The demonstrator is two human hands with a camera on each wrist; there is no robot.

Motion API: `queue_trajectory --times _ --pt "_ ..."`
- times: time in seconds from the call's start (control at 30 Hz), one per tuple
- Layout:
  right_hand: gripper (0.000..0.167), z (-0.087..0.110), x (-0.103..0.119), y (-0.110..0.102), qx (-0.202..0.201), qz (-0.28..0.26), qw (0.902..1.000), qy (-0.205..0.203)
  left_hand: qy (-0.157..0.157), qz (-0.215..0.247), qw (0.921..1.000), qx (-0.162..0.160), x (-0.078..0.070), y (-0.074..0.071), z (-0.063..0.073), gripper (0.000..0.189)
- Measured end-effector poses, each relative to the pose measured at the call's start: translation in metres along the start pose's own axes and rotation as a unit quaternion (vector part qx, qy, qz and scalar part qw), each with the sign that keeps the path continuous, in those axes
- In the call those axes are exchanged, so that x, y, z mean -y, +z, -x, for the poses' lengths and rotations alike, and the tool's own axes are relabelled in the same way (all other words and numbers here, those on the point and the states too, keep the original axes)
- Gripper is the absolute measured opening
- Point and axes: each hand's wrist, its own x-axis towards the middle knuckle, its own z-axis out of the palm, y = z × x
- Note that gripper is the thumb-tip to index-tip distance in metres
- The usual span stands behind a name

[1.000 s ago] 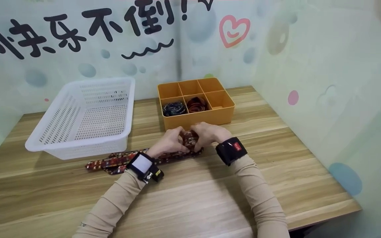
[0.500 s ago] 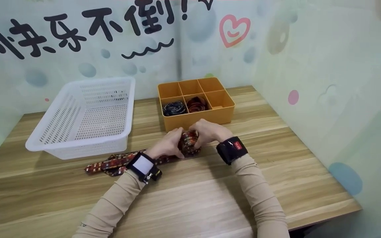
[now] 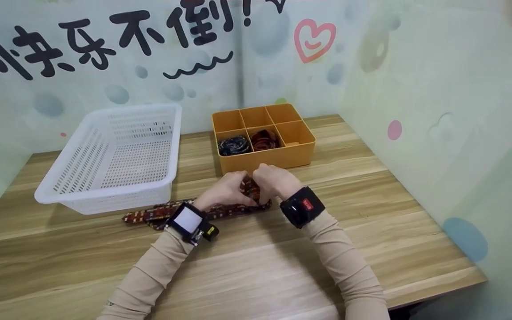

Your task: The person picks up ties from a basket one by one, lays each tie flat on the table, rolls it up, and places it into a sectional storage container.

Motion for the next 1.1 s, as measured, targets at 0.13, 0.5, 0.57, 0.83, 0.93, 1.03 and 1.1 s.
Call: queue_trajectory --times 0.13,0.5,0.57,0.83,0.93,1.03,1.1 --pt "0.054 0.000 -0.010 0.003 0.033 -0.070 0.9969 0.012 -0.021 0.015 0.9996 -0.008 0.001 0.001 -0.001 0.057" --pt "0.057 -0.005 -0.031 0.017 0.026 -0.183 0.9819 -0.042 -0.075 0.008 0.9971 0.003 0.007 0.003 0.000 0.068" --pt "0.050 -0.006 -0.031 0.017 -0.011 -0.166 0.9836 -0.070 -0.078 0.009 0.9969 0.001 0.009 0.003 0.000 0.070" --pt "0.038 -0.003 -0.014 0.003 -0.042 -0.064 0.9938 -0.080 -0.045 -0.004 0.9982 0.039 0.012 0.001 0.000 0.083" --pt "0.033 0.001 -0.002 -0.002 -0.034 -0.009 0.9985 -0.041 -0.027 -0.009 0.9985 0.047 0.012 0.001 0.002 0.078" --pt "0.028 0.004 0.011 -0.004 -0.029 0.050 0.9983 0.007 -0.017 0.005 0.9987 0.049 0.009 0.000 0.006 0.069" --pt "0.026 0.005 0.018 -0.003 -0.036 0.086 0.9954 0.023 -0.014 0.008 0.9986 0.050 0.006 -0.002 0.011 0.058"
